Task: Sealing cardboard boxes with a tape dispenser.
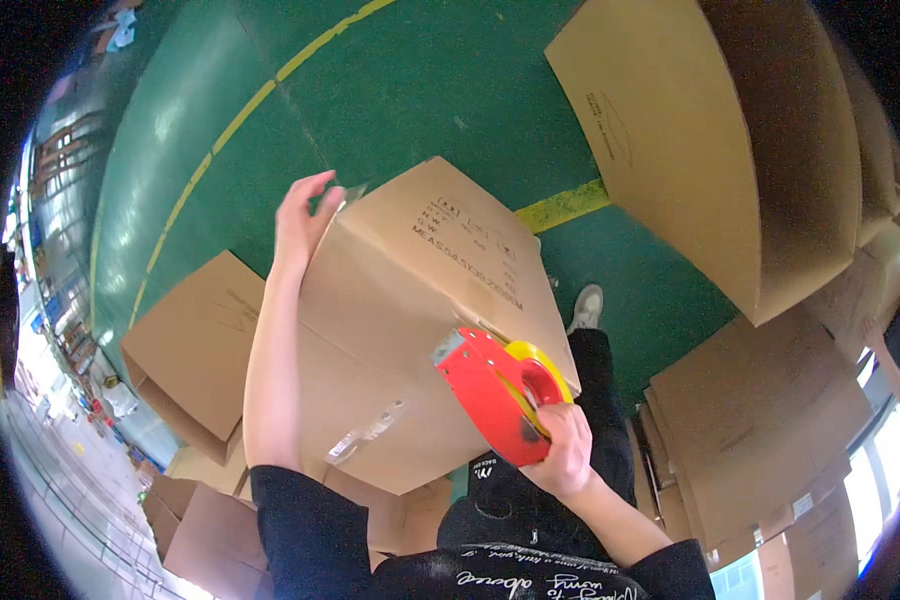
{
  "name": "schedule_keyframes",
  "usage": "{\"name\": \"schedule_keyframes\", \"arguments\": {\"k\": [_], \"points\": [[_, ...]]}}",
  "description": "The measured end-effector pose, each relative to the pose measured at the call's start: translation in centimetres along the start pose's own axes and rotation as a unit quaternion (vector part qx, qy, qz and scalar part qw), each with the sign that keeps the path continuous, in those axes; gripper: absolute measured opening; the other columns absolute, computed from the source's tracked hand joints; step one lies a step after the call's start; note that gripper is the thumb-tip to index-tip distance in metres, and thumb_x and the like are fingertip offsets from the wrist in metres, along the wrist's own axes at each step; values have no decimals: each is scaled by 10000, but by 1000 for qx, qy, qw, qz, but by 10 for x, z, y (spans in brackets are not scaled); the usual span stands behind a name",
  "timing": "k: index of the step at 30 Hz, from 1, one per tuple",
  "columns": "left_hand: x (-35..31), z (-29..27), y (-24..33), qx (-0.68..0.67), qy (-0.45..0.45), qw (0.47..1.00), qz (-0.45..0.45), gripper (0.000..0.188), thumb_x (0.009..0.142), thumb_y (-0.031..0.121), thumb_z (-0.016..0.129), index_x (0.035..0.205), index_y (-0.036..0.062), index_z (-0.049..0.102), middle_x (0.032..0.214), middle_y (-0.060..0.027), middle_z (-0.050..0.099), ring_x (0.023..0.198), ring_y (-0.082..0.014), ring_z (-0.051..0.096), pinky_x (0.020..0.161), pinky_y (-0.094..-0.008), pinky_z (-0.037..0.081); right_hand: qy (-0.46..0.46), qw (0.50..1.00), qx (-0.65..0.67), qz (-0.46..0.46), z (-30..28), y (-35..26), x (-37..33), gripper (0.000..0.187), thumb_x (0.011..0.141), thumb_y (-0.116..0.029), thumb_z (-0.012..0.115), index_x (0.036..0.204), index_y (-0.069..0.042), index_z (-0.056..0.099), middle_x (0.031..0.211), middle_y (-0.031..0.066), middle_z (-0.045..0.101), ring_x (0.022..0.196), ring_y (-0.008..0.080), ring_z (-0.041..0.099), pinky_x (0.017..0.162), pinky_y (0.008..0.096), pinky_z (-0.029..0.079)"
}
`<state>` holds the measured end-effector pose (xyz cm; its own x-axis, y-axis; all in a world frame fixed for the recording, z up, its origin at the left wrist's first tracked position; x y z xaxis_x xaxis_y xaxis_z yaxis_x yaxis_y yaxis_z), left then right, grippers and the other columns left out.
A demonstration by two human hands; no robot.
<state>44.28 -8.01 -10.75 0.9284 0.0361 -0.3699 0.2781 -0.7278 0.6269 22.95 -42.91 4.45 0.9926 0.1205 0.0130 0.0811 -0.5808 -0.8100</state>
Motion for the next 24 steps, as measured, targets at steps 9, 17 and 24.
{"name": "schedule_keyframes", "arguments": {"k": [9, 17, 24], "points": [[-86, 17, 54, 83, 208, 965, 135, 299, 983, 63, 409, 1205, -31, 586, 1124, -181, 655, 1026, -332, 636, 882, -371, 505, -63, 997, 29, 22, -10, -1, 13, 566, 595, -25, 763, 1090, 12, 492, 908, 180, 612, 790, 360, 610, 727, 428, 502], [-81, 24, 51, 129, 202, 956, 171, 288, 996, 69, 400, 1188, -22, 594, 1143, -191, 646, 1056, -344, 624, 901, -384, 499, -84, 996, 10, 37, -27, 10, -11, 587, 568, 21, 692, 1122, 25, 498, 911, 175, 605, 818, 361, 606, 732, 427, 507], [-76, 17, 56, 143, 211, 956, 143, 288, 1015, 100, 391, 1210, -13, 570, 1138, -182, 651, 1041, -331, 634, 892, -375, 507, -22, 994, -61, 91, -96, 58, -119, 589, 643, -111, 840, 1117, 33, 522, 931, 192, 647, 796, 352, 647, 708, 440, 535]]}}
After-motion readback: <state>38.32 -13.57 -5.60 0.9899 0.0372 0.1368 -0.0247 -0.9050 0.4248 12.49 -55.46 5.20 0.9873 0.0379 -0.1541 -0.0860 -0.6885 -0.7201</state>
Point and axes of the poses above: each hand's wrist, its own x-axis towards the middle knuckle, its own z-axis out of the palm, y = z × x, the point moved 2 cm from there along x, towards the middle knuckle
